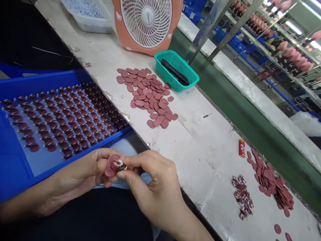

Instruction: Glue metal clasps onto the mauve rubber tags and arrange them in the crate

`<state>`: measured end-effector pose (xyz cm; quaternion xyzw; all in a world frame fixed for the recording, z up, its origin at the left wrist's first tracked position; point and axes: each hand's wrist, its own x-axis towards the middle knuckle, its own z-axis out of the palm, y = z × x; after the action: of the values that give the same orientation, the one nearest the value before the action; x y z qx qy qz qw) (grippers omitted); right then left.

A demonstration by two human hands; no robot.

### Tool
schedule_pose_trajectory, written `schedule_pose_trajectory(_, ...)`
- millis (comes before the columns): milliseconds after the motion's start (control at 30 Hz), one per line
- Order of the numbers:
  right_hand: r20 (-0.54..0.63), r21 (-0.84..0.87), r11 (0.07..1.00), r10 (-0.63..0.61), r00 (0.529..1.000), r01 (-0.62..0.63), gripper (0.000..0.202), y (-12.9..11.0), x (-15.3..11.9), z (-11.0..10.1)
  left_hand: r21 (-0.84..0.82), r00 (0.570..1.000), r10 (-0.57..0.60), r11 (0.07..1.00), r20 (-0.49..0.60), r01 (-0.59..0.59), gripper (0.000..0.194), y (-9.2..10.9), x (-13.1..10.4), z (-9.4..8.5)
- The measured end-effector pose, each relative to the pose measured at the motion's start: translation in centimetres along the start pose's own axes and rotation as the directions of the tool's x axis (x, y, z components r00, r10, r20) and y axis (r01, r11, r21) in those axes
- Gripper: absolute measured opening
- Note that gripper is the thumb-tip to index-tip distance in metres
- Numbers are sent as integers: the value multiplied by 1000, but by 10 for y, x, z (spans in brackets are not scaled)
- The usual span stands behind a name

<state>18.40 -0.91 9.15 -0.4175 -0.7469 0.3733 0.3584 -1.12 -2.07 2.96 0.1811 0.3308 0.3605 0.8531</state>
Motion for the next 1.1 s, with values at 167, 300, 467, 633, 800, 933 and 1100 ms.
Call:
schedule_pose_trajectory(167,22,-2,1000,-14,1000,14,11,-1,-2,-1,-12,1000,6,1000,1,-6,35,-3,0,-1)
schedule_pose_trajectory(300,26,-6,1000,-18,999,18,11,-1,-3,-1,-23,1000,4,1000,13,-3,34,-4,-1,-2)
schedule_pose_trajectory(467,51,-7,1000,-8,999,8,10,0,-5,-3,-31,1000,-5,1000,22,5,34,-4,0,-2)
schedule_pose_trajectory(633,94,-40,999,-13,996,17,9,-3,-4,-5,-40,999,-19,999,43,20,35,-4,0,-2)
schedule_pose_trajectory(800,102,-65,993,-90,991,97,11,-7,-3,-4,-57,999,-4,998,43,7,28,-5,-3,0)
schedule_pose_trajectory(933,113,-68,987,-140,984,148,17,-8,-6,-4,-73,998,-19,997,59,23,32,-4,-5,5)
schedule_pose_trajectory(1100,142,-43,986,-152,978,159,22,-8,-8,-5,-90,998,-34,995,58,39,37,-3,-5,7)
